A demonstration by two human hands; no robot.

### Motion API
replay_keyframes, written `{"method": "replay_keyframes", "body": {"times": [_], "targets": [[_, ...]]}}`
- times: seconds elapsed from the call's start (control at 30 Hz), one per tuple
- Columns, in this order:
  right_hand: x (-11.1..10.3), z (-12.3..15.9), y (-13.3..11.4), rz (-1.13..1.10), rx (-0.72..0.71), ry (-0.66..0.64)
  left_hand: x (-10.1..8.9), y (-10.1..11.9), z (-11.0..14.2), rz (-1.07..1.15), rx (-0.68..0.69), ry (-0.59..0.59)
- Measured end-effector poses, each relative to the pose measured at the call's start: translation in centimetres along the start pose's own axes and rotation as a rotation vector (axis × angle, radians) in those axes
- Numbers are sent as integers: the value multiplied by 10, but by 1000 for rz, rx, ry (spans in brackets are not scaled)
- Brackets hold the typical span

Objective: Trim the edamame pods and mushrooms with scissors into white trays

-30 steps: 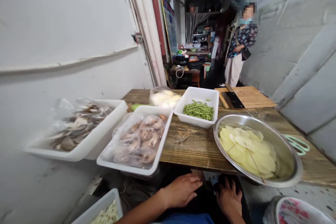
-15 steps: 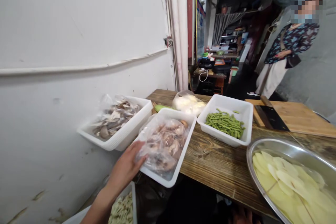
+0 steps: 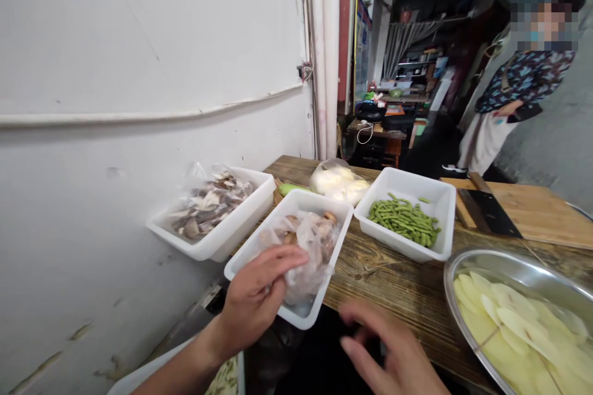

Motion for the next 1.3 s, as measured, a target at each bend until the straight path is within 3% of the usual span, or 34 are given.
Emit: {"method": "replay_keyframes", "body": {"times": [0.07,0.17,0.23,0.3,0.37,0.47,0.57,0.67,0.77,0.87,1.0,1.1,1.2,1.3], "targets": [[-16,-35,-47,52,-149,162,2,4,-12,52,48,-30],[-13,-87,-86,31,-237,15,-13,7,-17,41,71,-19],[-25,-117,-97,5,-248,-28,-35,4,-9,-75,17,22],[-57,-141,-99,49,-217,97,-56,1,9,-221,-55,4],[-90,-158,-99,74,-175,246,-67,-1,33,-321,-96,-87],[-110,-171,-101,-8,-132,309,-83,-9,61,-399,-203,-104],[-86,-172,-113,-248,-114,82,-91,-28,73,-466,-401,-65],[-44,-153,-136,-504,-97,-316,-79,-54,77,-503,-590,-235],[-26,-128,-156,-487,-123,-544,-68,-69,82,-527,-655,-425],[-16,-113,-162,-382,-124,-654,-66,-67,76,-359,-644,-454],[8,-115,-162,-308,-34,-723,-72,-58,37,79,-701,-209],[25,-130,-168,-372,79,-652,-72,-52,-6,203,-662,-44],[25,-151,-178,-563,186,-464,-72,-39,-46,104,-466,38],[16,-165,-188,-711,258,-339,-67,-26,-64,-80,-277,21]]}}
Point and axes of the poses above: each hand's wrist, its own z-axis away from the middle knuckle, its own x-axis out of the palm, y = z × x, the point moved 8 cm from there along -z, towards the middle knuckle, and after that the axes turned 2 degrees about y, right-handed, at the moved point
